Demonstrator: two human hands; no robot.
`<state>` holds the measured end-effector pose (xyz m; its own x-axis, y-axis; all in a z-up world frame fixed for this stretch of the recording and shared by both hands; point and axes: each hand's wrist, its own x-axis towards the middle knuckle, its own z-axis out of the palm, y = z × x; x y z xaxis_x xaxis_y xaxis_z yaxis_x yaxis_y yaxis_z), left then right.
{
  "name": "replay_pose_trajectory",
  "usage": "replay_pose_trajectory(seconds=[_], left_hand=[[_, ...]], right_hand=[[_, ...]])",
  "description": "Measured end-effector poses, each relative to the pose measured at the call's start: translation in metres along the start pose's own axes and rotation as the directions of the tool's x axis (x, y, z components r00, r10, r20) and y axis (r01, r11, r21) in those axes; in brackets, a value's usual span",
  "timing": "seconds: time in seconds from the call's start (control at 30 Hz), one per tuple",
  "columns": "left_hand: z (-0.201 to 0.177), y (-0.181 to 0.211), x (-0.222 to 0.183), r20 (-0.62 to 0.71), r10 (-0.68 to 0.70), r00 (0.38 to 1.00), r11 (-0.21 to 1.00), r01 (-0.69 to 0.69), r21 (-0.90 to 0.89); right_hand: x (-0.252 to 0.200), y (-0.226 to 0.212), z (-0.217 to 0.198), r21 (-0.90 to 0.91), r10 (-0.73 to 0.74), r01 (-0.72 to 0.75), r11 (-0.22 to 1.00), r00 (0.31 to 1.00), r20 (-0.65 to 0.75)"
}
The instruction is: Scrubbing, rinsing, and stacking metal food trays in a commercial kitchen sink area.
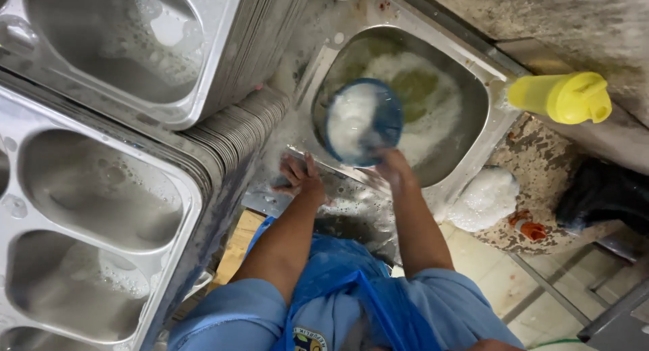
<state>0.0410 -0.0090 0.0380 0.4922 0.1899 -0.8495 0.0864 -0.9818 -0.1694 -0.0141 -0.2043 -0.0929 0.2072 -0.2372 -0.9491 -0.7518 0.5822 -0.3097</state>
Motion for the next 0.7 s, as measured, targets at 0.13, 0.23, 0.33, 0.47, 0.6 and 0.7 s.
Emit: replay_pose_trajectory(seconds=[0.13,0.23,0.33,0.47,0.6,0.7], left_hand=[[-0.007,-0.002,-0.002,0.111,0.015,0.994,0.999,-0.018,0.028],[-0.002,-0.002,-0.004,0.007,0.018,1.0,1.0,-0.018,0.003],[0.0,-0.001,0.0,0.015,0.006,1.0,1.0,-0.006,-0.022],[-0.028,0.002,-0.006,0.237,-0.024,0.971,0.998,0.011,0.058],[0.051,-0.009,0.021,-0.33,0.081,0.94,0.994,-0.099,-0.036],[0.059,-0.009,0.023,-0.629,0.151,0.762,0.988,-0.142,0.065]], right_hand=[[-0.009,-0.028,-0.061,0.052,-0.094,0.11,0.993,0.966,-0.239],[0.015,-0.047,-0.088,-0.137,-0.368,0.347,0.928,0.79,-0.49],[0.098,-0.023,-0.083,-0.517,-0.571,0.29,0.806,0.612,-0.547],[0.221,0.049,-0.072,-0.919,-0.652,-0.393,0.018,0.692,-0.309],[0.17,0.043,0.015,-0.953,-0.452,-0.288,0.092,0.841,-0.298],[0.128,0.039,0.028,-0.9,-0.321,-0.193,0.392,0.888,-0.331]])
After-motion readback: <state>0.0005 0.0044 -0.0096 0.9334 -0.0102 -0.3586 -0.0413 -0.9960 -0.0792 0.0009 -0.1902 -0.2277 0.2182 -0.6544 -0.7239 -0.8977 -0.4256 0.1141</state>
